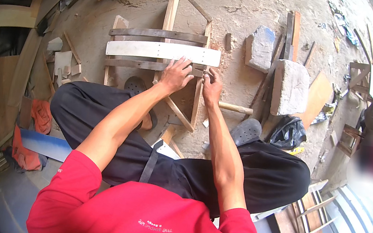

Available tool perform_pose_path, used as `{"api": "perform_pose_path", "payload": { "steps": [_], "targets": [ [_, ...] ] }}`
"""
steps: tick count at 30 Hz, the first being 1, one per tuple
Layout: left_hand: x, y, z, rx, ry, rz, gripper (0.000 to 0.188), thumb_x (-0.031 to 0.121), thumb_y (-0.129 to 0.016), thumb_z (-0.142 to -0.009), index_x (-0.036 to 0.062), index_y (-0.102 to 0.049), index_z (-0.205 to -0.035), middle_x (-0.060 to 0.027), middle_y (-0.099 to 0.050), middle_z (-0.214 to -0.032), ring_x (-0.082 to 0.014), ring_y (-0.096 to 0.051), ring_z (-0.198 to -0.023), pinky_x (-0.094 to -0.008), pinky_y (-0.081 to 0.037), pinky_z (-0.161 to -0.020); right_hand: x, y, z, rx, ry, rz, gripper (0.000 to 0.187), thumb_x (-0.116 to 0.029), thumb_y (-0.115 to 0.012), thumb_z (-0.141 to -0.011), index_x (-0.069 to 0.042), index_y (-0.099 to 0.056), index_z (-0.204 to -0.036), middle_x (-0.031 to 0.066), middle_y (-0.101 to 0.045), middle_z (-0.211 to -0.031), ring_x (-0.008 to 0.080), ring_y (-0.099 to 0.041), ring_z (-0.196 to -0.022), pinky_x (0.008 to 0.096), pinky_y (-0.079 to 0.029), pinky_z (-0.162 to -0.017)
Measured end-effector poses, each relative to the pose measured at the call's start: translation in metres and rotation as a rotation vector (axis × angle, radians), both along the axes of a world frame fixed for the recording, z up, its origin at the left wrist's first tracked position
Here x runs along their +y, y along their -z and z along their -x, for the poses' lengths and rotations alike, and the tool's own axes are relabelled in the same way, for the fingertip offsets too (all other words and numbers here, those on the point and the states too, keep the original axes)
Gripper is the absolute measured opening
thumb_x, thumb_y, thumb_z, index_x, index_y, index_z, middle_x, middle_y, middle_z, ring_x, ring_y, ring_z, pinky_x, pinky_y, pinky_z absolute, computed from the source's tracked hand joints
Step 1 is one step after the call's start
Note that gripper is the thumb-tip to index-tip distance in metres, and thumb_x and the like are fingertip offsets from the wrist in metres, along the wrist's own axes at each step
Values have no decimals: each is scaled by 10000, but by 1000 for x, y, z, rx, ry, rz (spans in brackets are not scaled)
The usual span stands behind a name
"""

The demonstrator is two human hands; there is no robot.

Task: The person sits on the floor and assembles a wooden frame by placing a white plank onto a structure. They use a hammer to drive nails into the wood to secure the plank in place.

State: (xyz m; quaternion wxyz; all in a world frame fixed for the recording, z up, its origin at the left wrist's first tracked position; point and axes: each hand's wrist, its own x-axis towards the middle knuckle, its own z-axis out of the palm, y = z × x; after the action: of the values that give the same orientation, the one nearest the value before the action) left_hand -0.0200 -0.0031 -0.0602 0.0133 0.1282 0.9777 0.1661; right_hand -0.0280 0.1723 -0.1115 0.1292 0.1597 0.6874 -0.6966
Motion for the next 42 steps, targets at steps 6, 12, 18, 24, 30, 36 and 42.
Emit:
{"api": "perform_pose_path", "payload": {
  "steps": [6,12,18,24,30,36,42],
  "targets": [
    [6,-2,7,-24,-39,6,184,212,-652,-870,71,-689,-983,-92,-570,-1309,-336,-487,-1279,-526,-430,-1010,-2,-1,-7,113,-88,-164,407,-97,-605,-925,-18,-544,-1319,163,-680,-1163,241,-660,-1069,340,-499,-940],
    [9,-4,18,-126,-191,-126,98,171,-706,-811,78,-730,-833,-49,-606,-1239,-273,-545,-1184,-457,-482,-939,-11,-42,-13,130,-208,-382,514,-92,-602,-922,-81,-456,-1414,178,-660,-1204,266,-647,-1100,357,-488,-955],
    [12,-12,36,-237,-240,-73,124,161,-779,-733,97,-734,-829,-22,-621,-1141,-244,-566,-1113,-431,-503,-863,-4,-30,2,58,-188,-370,435,-147,-612,-924,-73,-555,-1349,187,-669,-1183,272,-657,-1071,350,-491,-940],
    [17,-29,31,-159,-195,-96,222,103,-745,-737,126,-704,-955,-49,-620,-1054,-265,-588,-1047,-443,-518,-811,-1,-23,-4,103,-228,-365,464,-142,-624,-914,-79,-542,-1366,191,-666,-1190,259,-663,-1059,334,-496,-925],
    [13,-24,31,-241,-204,-68,221,151,-774,-745,154,-714,-958,-18,-597,-1118,-259,-563,-1098,-462,-497,-875,27,-18,7,-54,-271,-125,498,-173,-598,-916,-54,-509,-1391,179,-667,-1199,213,-666,-1006,305,-502,-878],
    [14,-23,31,-212,-196,-63,220,144,-770,-755,147,-721,-969,-38,-603,-1130,-269,-560,-1112,-467,-486,-898,89,-12,-22,-156,-139,-276,458,-213,-633,-897,-34,-573,-1314,160,-709,-1012,176,-686,-834,319,-529,-752],
    [14,-18,31,-116,-41,-5,156,101,-581,-833,93,-716,-911,-115,-621,-1038,-308,-585,-1033,-474,-499,-842,171,-28,-76,-208,37,-420,424,-258,-642,-887,-23,-624,-1240,148,-709,-953,163,-656,-709,307,-511,-581]
  ]
}}
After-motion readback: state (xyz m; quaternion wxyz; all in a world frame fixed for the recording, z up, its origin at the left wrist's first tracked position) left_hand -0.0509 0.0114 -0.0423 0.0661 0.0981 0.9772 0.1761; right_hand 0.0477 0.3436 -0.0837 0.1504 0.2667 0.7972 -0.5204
